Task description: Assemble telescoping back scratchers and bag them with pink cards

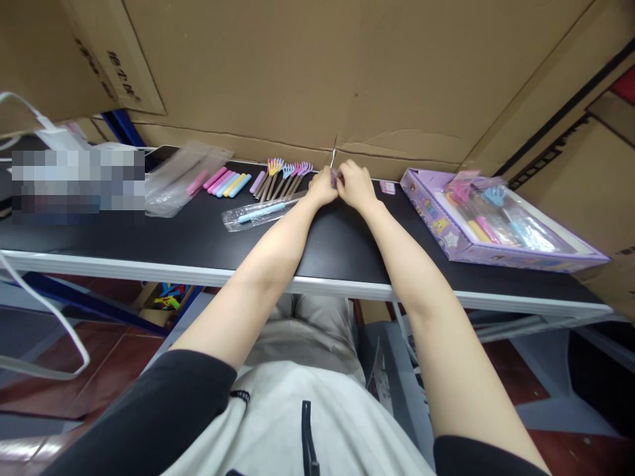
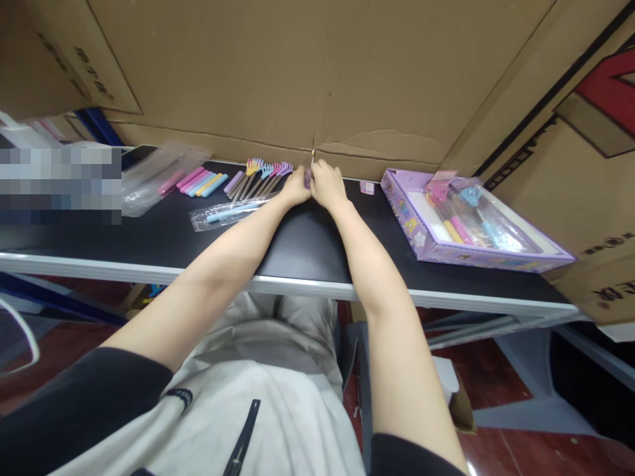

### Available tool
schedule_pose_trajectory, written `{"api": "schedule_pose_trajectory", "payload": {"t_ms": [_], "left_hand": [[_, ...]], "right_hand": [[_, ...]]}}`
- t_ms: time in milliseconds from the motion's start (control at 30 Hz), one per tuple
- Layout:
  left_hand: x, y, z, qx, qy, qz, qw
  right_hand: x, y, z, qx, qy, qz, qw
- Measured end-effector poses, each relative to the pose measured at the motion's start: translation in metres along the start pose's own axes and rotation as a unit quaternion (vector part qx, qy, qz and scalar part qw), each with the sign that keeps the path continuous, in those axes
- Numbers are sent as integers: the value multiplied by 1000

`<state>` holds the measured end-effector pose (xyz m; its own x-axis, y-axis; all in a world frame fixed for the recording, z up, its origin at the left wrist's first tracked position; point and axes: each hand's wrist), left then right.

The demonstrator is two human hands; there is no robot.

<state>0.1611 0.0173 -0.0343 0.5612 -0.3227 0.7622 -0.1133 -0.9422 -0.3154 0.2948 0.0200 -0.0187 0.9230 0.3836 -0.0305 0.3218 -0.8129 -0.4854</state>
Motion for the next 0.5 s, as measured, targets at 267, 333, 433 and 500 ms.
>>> {"api": "schedule_pose_trajectory", "payload": {"t_ms": [267, 333, 433, 500], "left_hand": [[7, 6, -5, 10, 45, -28, 999], [7, 5, -5, 10, 52, -33, 998], [5, 3, -3, 3, 53, -34, 998], [4, 3, -3, -3, 55, -26, 998]], "right_hand": [[1, -8, -8, 8, -150, 148, 978], [2, -8, -7, -19, -167, 173, 970], [4, -7, -4, -41, -192, 203, 959], [5, -7, -3, -43, -209, 218, 952]]}}
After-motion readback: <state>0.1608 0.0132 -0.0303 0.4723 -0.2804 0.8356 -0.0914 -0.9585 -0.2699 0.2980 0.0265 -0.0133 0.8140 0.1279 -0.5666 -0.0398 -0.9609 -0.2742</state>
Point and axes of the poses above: each hand's wrist, its own y-axis away from the middle knuckle, its own z-axis out of the palm, x = y × z, and after that the axes turned 13 degrees about y, right-handed
